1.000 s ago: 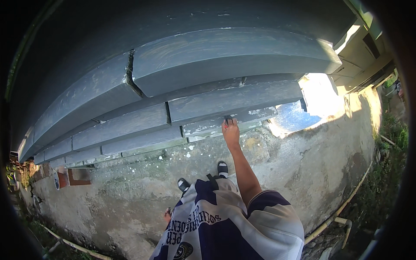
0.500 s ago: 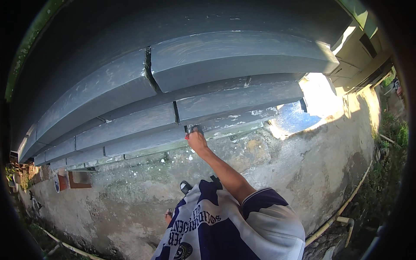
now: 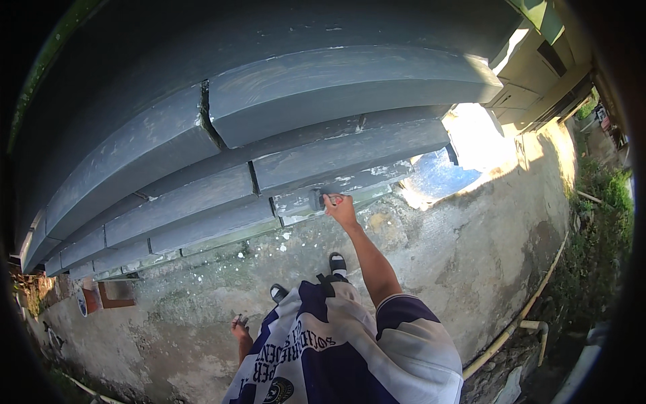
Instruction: Using a trowel to apply grey plaster or paint to a concrete wall.
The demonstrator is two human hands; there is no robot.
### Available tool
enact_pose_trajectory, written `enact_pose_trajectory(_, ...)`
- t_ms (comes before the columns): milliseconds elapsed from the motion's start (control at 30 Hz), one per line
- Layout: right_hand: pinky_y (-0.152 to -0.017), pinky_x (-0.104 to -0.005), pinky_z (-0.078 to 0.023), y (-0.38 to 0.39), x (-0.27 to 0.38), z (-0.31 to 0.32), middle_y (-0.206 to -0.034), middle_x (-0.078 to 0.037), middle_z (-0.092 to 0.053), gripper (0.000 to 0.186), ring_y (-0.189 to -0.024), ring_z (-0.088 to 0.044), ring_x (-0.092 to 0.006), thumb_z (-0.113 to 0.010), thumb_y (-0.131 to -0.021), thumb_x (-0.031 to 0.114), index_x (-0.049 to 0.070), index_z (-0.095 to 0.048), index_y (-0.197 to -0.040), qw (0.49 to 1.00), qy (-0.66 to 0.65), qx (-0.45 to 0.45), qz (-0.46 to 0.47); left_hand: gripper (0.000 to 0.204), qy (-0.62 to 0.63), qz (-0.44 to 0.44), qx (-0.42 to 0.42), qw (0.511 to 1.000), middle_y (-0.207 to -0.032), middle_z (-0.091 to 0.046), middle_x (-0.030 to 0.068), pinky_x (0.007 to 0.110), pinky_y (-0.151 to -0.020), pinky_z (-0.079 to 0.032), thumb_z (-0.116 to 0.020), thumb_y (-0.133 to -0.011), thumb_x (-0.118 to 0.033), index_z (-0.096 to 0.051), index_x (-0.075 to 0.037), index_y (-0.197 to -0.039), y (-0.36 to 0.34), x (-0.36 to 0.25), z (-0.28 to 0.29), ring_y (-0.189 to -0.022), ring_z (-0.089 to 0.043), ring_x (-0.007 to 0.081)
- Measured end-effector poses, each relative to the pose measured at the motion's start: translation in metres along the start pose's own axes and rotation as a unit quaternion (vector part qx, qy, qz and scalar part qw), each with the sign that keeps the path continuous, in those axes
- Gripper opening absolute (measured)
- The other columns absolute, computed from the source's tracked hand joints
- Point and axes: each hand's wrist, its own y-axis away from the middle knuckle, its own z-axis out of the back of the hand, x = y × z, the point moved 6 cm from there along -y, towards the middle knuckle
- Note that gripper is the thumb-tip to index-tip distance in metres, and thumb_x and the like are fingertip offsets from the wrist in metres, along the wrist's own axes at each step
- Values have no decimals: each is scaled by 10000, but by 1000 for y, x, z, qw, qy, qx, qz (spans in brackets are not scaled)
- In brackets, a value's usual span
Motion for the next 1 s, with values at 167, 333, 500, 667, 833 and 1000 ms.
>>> enact_pose_trajectory(167, -477, -355, -417, -16, 19, 134, -564, -199, -524, 198, -498, -544, -293, -549, -811, 118, -50, -589, -714, 911, 328, -170, 184, 180, 17, 22, 1, 1000, -942, -594, 8, 277, -521, -343, -484, -815, -154, -542, -145, -985, 5, 52, 26, -759, -611, 192)
enact_pose_trajectory(333, -571, -443, -453, -25, 7, 123, -689, -252, -550, 298, -627, -552, -408, -455, -869, 193, -53, -550, -729, 880, 433, -119, 155, 235, -4, -63, 88, 994, -963, -594, 35, 285, -634, -414, -497, -835, -223, -541, -92, -1024, -20, 136, 59, -764, -586, 191)
enact_pose_trajectory(500, -584, -408, -464, 27, 12, 5, -742, -213, -557, 137, -655, -561, -356, -551, -808, 136, 4, -587, -819, 940, 289, 68, 170, 141, -16, -5, 72, 997, -937, -599, 44, 264, -593, -447, -507, -809, -119, -577, -56, -914, 2, 122, 23, -728, -590, 166)
enact_pose_trajectory(667, -547, -341, -444, 31, 27, 42, -723, -198, -565, 208, -617, -550, -324, -614, -759, 91, -8, -607, -942, 974, 127, 34, 187, 210, -121, 34, 55, 991, -972, -601, 29, 236, -454, -356, -426, -794, -41, -561, -72, -952, 35, 15, -86, -747, -619, 168)
enact_pose_trajectory(833, -529, -286, -462, -21, -11, 191, -738, -212, -582, 225, -610, -607, -217, -583, -794, 91, -54, -597, -965, 954, 195, -156, 164, 247, -124, -86, 102, 983, -995, -600, 8, 200, -430, -290, -382, -809, -37, -550, -104, -978, 44, -55, -127, -766, -622, 149)
enact_pose_trajectory(1000, -626, -416, -466, -52, -7, 299, -810, -265, -567, 222, -704, -568, -389, -517, -826, 120, -64, -572, -937, 888, 385, -226, 107, 238, -110, -103, 91, 984, -1005, -601, -2, 185, -421, -275, -395, -824, -49, -549, -116, -993, 63, -53, -150, -776, -626, 147)
